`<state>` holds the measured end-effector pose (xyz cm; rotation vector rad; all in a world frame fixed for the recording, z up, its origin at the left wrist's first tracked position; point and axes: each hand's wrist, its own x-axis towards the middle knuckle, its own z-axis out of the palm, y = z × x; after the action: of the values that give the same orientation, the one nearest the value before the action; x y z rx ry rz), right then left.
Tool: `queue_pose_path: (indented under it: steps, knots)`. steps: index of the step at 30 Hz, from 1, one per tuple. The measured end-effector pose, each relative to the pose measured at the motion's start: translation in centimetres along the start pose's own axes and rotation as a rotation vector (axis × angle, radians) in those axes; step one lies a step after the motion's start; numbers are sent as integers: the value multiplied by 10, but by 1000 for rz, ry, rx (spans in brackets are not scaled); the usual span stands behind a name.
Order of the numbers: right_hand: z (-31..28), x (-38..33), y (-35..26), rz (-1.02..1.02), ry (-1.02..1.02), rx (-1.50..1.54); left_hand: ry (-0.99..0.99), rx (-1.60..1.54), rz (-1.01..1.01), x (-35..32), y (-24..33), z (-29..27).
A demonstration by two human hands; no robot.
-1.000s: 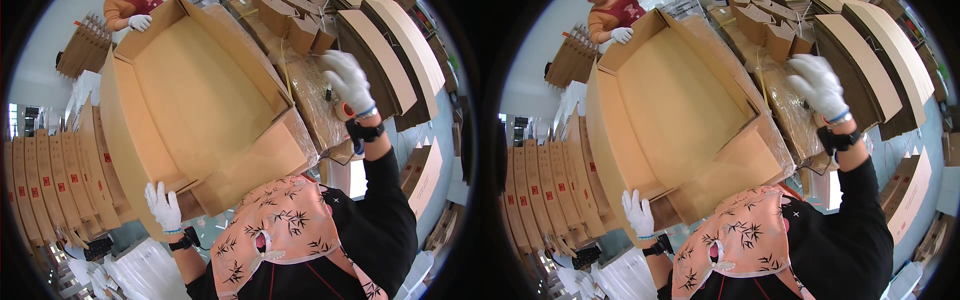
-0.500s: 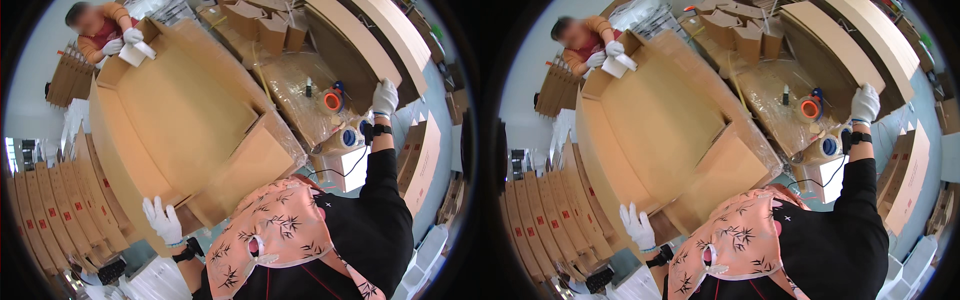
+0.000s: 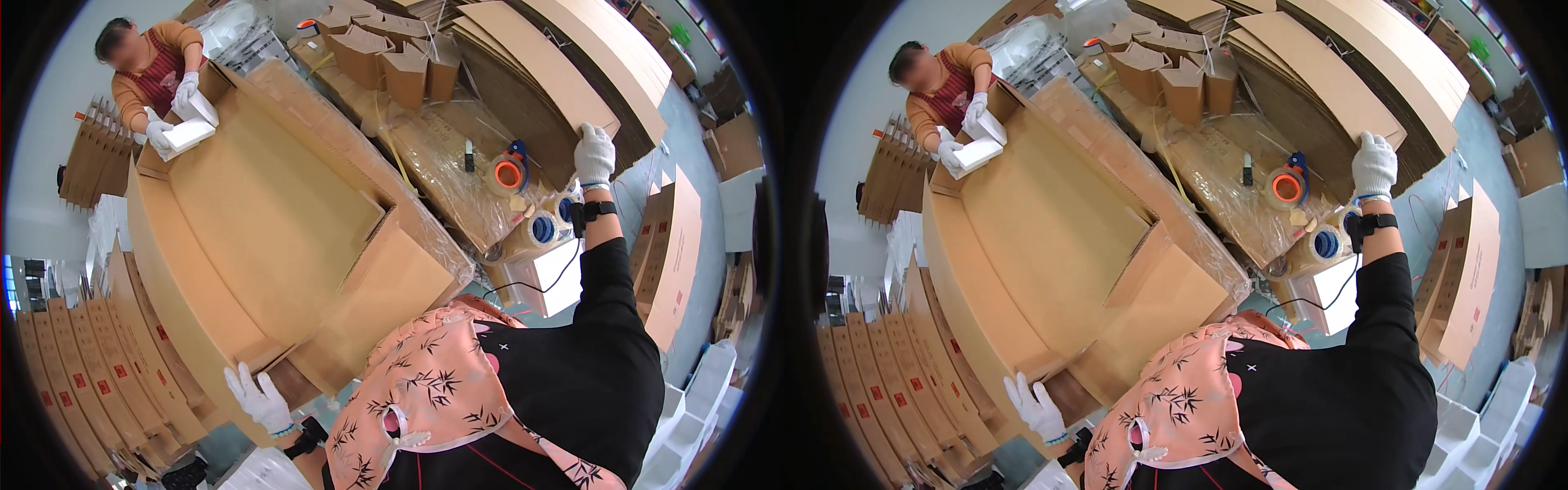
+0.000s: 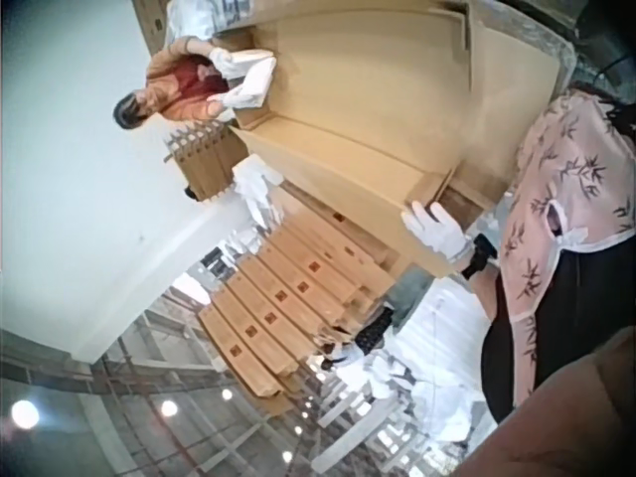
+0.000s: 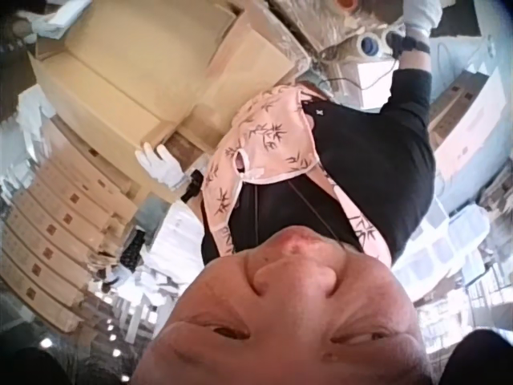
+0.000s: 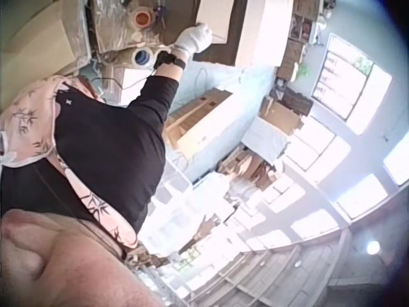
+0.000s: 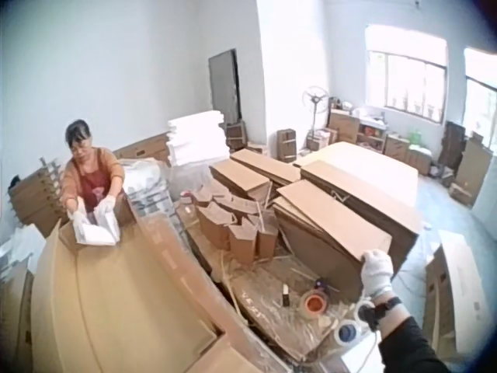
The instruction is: The person places white foam corner protectors and a large foam sheet into a cardboard box. They then close the box flaps and hand the box to a coworker. The person repeats this process with another box, placing foam pieces inside and closing the flaps.
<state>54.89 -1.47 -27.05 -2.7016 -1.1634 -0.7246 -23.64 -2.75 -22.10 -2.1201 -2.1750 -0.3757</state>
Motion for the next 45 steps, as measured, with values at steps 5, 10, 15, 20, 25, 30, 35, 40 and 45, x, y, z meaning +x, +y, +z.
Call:
queue_pose_path:
  steps: [5, 10, 15, 20, 25, 30, 35, 40, 45]
  knots:
    - [-29, 1, -11, -182, 241, 60, -6, 31, -58, -10, 1, -1]
    - [-19, 12, -44, -165, -85, -33, -54, 45, -40, -8, 7, -1]
    - [-26, 12, -34, -78, 241, 95, -28, -22, 17, -9, -4, 1]
    - [-122, -27, -61, 134, 339, 968, 78, -235, -16, -6, -7, -16]
    - [-200, -93, -122, 397, -183, 1895, 90, -1175, -281, 35, 19, -40]
    - [-204, -133, -171, 240, -765, 1992, -463, -1993, -61, 80, 32, -23]
    - [-248, -151, -225, -56, -927, 1490, -224, -1908, -332, 91, 14, -14]
    - [-302, -152, -320, -1086, 46, 814, -6, -1802, -588, 114, 22, -48]
    - [-287, -131, -386, -1440, 286, 541, -181, -1845, -410, 120, 42, -60]
